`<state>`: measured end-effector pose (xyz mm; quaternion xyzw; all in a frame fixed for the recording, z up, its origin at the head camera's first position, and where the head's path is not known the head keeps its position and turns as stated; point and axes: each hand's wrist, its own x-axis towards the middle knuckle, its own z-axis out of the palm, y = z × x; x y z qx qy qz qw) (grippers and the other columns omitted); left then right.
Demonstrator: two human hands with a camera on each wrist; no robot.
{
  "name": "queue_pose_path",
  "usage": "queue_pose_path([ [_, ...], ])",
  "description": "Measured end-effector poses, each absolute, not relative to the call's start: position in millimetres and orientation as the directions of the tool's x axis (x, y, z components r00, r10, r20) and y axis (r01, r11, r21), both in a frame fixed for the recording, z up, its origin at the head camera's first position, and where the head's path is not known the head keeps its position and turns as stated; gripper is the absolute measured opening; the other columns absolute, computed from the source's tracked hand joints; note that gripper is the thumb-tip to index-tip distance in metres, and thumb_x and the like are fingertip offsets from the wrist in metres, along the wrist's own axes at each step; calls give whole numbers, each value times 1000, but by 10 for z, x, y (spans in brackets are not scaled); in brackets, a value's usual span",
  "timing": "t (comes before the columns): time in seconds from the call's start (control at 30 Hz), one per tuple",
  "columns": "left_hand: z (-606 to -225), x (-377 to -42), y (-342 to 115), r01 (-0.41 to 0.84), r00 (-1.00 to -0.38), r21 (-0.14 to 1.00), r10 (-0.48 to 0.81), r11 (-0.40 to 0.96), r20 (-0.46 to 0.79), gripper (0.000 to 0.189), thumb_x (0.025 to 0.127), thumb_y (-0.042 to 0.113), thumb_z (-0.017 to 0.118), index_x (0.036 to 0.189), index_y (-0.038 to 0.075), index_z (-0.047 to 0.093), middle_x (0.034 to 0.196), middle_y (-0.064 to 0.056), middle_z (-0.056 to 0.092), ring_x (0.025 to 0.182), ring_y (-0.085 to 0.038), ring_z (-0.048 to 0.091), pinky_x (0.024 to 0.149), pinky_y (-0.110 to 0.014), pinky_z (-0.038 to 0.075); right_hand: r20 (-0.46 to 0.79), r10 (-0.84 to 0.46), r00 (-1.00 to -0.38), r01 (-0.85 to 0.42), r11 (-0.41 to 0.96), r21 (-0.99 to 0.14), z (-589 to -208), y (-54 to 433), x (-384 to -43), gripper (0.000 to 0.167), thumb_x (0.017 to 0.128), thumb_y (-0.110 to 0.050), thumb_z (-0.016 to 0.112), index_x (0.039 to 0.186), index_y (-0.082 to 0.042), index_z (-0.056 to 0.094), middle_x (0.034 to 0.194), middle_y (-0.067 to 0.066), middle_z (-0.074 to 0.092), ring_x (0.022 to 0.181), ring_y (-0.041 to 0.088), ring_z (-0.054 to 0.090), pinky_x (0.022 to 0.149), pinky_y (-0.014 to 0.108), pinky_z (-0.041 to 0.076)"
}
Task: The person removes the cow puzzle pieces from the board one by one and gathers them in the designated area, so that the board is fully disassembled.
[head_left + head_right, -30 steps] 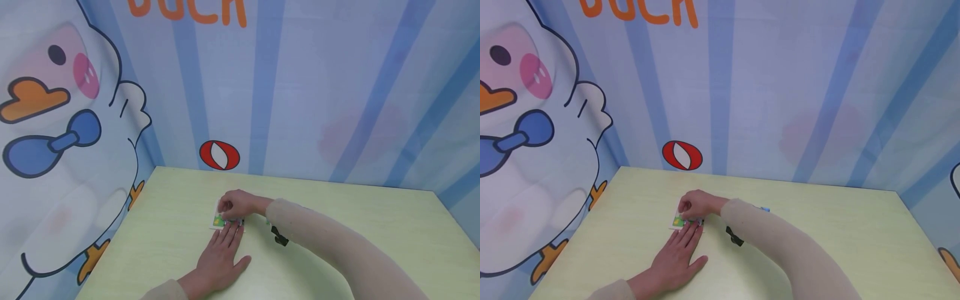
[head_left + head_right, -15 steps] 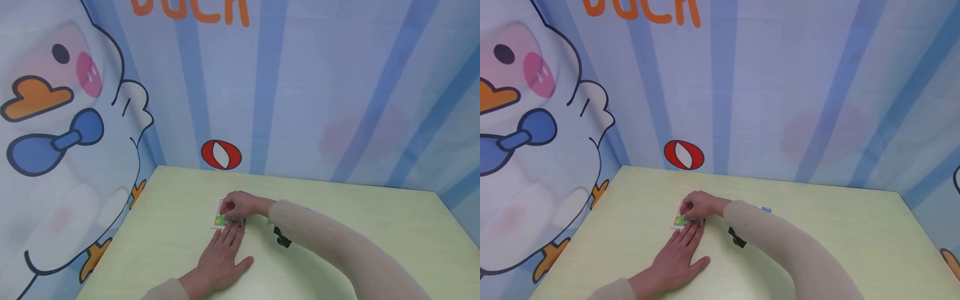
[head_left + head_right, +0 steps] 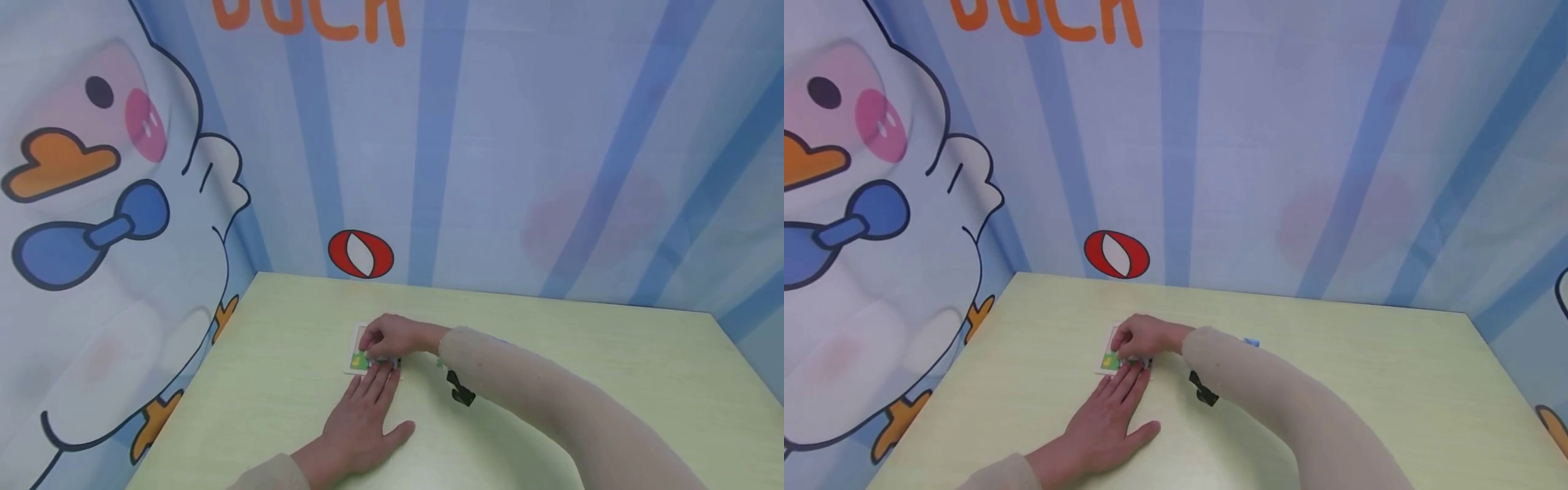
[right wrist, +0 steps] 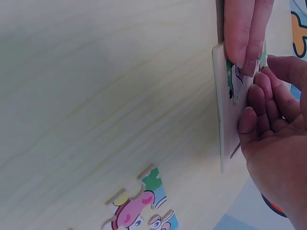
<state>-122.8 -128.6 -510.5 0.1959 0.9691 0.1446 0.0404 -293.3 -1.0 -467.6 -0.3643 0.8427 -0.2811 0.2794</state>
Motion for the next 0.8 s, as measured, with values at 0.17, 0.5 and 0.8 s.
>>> queue_pose_path([
  [0.17,-5105,-1215,-1278,377,-918,292,397,879,-8,87,107,65,45,169,5,30,177,-15,23,164,-30,22,129,-55,27,-258,-771,-583,-469,578,-667,-4683,-22,-2932,12,101,-10,70,110,-10,77,94,-5,70,85,8,62,81,23,53],
  [0.5,-5072,-1199,-1270,370,-920,298,393,880,-17,88,106,65,46,169,5,30,177,-15,23,164,-30,21,129,-55,26,-256,-760,-597,-455,584,-672,-4689,-29,-2936,7,101,-12,72,108,-13,74,95,-4,69,87,10,63,83,25,54],
  [0.8,-5098,-1213,-1283,367,-920,312,392,876,-22,88,106,65,47,169,5,29,177,-15,21,164,-31,20,129,-56,25,-246,-760,-602,-439,572,-693,-4663,-47,-2912,5,101,-12,72,105,-13,72,96,-4,70,88,10,64,85,25,55],
])
